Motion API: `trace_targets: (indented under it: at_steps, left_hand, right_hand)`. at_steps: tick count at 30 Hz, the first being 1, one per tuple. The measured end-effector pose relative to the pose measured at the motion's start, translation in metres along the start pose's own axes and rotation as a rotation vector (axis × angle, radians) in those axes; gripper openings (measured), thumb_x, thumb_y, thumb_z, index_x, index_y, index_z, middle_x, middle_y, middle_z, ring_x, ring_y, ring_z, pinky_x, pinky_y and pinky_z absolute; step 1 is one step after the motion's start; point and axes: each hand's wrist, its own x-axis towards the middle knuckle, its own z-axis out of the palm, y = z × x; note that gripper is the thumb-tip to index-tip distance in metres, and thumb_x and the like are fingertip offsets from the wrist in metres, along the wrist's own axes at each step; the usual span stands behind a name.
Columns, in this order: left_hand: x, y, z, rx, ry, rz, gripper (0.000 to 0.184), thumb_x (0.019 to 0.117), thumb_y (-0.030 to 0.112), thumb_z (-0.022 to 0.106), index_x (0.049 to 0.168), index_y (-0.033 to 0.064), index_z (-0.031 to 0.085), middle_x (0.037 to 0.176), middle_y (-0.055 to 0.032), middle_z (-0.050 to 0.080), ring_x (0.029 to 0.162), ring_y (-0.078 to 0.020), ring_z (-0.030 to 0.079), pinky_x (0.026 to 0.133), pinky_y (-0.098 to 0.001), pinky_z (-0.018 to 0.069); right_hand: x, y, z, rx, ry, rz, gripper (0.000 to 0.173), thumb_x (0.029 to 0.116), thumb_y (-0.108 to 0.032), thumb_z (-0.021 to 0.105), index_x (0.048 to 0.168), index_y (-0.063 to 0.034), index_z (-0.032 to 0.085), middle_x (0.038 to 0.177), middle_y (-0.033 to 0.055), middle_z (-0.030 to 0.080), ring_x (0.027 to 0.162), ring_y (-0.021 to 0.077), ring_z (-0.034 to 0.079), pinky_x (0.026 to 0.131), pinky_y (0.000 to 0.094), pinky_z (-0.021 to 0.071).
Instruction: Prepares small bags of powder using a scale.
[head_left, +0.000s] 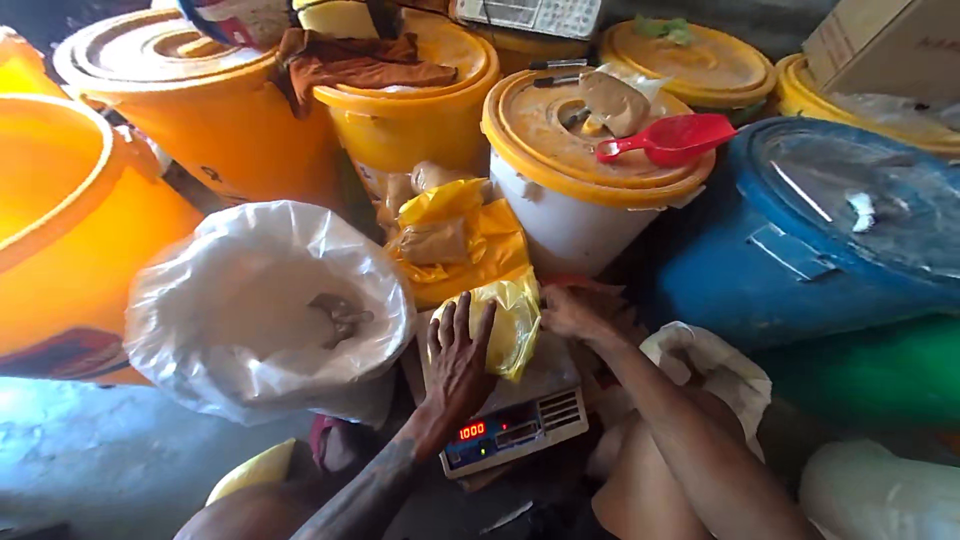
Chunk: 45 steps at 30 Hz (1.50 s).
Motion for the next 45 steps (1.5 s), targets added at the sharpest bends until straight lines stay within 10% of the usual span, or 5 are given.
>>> trace_targets:
  at_steps: [4,18,29,37,45]
  left_hand:
    - [0.013,-0.001,-0.022,-0.097,0.164,0.039,0.026,0.0869,0.017,0.063,0.11,0.0142,0.076,0.125,-0.0065,0.072,0.123,-0.0348,0.063,0.106,-0.0665,0.0388]
    - [0.029,-0.015,-0.082,-0.325,0.373,0.009,0.025,0.0982,0.018,0.052,0.103,0.0111,0.076,0.099,-0.0025,0.074,0.097,-0.0191,0.068,0.088,-0.0478,0.0495]
    - [0.024,-0.025,-0.079,-0.675,0.338,-0.075,0.025,0.1,0.025,0.061,0.106,0.0039,0.073,0.097,0.0006,0.075,0.093,0.0,0.069,0.089,-0.0225,0.0566]
    - [0.012,-0.04,-0.023,-0.659,0.056,-0.195,0.114,0.0651,0.068,0.086,0.146,-0.0021,0.046,0.138,-0.0155,0.06,0.129,-0.0216,0.058,0.112,-0.0435,0.0475]
    - [0.001,0.018,-0.037,-0.151,-0.204,-0.253,0.058,0.095,0.038,0.062,0.129,-0.0088,0.063,0.135,-0.0305,0.061,0.135,-0.0468,0.051,0.118,-0.0584,0.0316]
  right_hand:
    - [-0.005,-0.005,0.005,0.418,0.14,-0.272,0.026,0.1056,-0.019,0.056,0.091,-0.0019,0.07,0.074,0.0001,0.066,0.068,0.0035,0.063,0.068,0.0238,0.0545]
    - [-0.026,-0.05,0.002,0.625,0.368,-0.777,0.033,0.1036,-0.011,0.049,0.073,-0.0112,0.06,0.06,-0.0072,0.056,0.057,0.0008,0.054,0.057,0.018,0.0483]
    - [-0.005,-0.005,0.013,0.166,0.076,-0.243,0.107,0.073,-0.05,0.088,0.155,-0.0032,0.036,0.147,0.0192,0.049,0.127,0.0243,0.057,0.1,0.0392,0.0525]
    - [0.01,-0.02,0.057,0.293,0.525,-0.371,0.044,0.0996,-0.037,0.064,0.117,0.0032,0.068,0.11,0.0164,0.071,0.108,0.0234,0.067,0.1,0.0414,0.0534]
    - [-0.018,-0.04,0.097,0.063,0.537,-0.628,0.037,0.097,-0.034,0.067,0.093,0.0014,0.076,0.104,0.0202,0.073,0.108,0.0341,0.069,0.096,0.0525,0.0539]
